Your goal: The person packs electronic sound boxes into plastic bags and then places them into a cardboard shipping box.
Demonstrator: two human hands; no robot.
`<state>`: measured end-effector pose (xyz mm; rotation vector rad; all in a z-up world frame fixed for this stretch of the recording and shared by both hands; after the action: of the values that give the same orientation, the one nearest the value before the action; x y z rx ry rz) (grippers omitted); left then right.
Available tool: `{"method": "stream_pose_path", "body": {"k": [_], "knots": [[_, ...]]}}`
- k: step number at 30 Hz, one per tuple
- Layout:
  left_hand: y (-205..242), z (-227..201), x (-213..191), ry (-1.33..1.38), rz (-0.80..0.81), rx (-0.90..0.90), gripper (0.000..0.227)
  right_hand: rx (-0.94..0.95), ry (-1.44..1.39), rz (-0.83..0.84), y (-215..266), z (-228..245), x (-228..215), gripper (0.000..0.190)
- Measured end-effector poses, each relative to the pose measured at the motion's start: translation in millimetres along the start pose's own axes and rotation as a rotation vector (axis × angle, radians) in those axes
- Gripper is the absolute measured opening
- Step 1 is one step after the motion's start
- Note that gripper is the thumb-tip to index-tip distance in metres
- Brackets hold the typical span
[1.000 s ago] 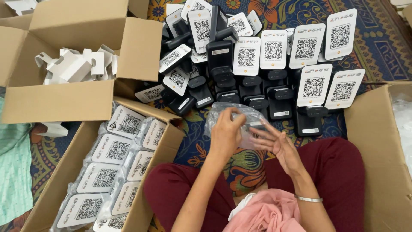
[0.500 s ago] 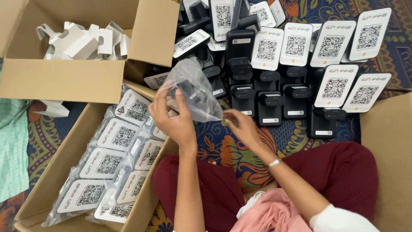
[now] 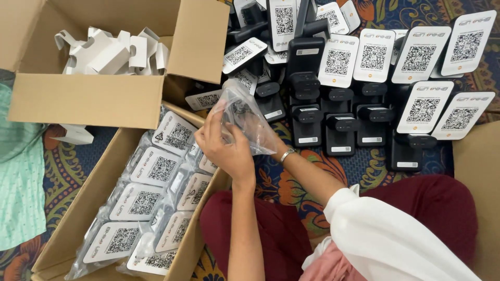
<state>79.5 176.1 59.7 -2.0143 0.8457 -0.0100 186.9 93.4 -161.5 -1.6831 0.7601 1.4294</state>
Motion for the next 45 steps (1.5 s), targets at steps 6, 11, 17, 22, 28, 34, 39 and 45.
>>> {"method": "stream_pose_path", "body": {"k": [6, 11, 17, 22, 28, 34, 39, 45], "knots": [[-3, -9, 1, 0.028, 0.017, -0.024, 0.036, 0.064, -0.152, -0.328, 63, 4, 2, 0.047], [1, -20, 7, 0.002, 0.053, 0.076, 0.039, 0.177, -0.150, -0.142, 128, 14, -15, 0.053], [17, -33, 30, 0.045, 0.156, 0.147, 0.054, 0.704, -0.602, 0.111, 215, -39, -78, 0.069], [49, -47, 56, 0.107, 0.306, 0.207, 0.059, 0.895, -0.893, 0.186, 326, -105, -25, 0.051], [80, -57, 80, 0.306, 0.539, 0.259, 0.060, 0.928, -1.507, 0.154, 339, -166, -50, 0.038], [76, -74, 78, 0.373, 0.715, 0.113, 0.067, 1.122, -2.127, -0.236, 404, -217, -53, 0.035], [86, -87, 79, 0.534, 0.666, 0.356, 0.077, 0.850, -2.600, -0.452, 408, -218, -59, 0.058], [91, -106, 80, 0.629, 1.045, 0.159, 0.080, 0.623, -2.725, -0.283, 364, -180, -83, 0.062]]}}
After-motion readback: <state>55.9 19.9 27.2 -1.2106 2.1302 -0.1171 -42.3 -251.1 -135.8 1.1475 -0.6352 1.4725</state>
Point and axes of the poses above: each hand's wrist, its own y-axis away from the middle knuckle, its own x-axis out of the palm, z = x × y, the point moved 4 cm from there along -y, towards the middle knuckle, and after that the axes turned 13 degrees about x, right-handed, at the moved point
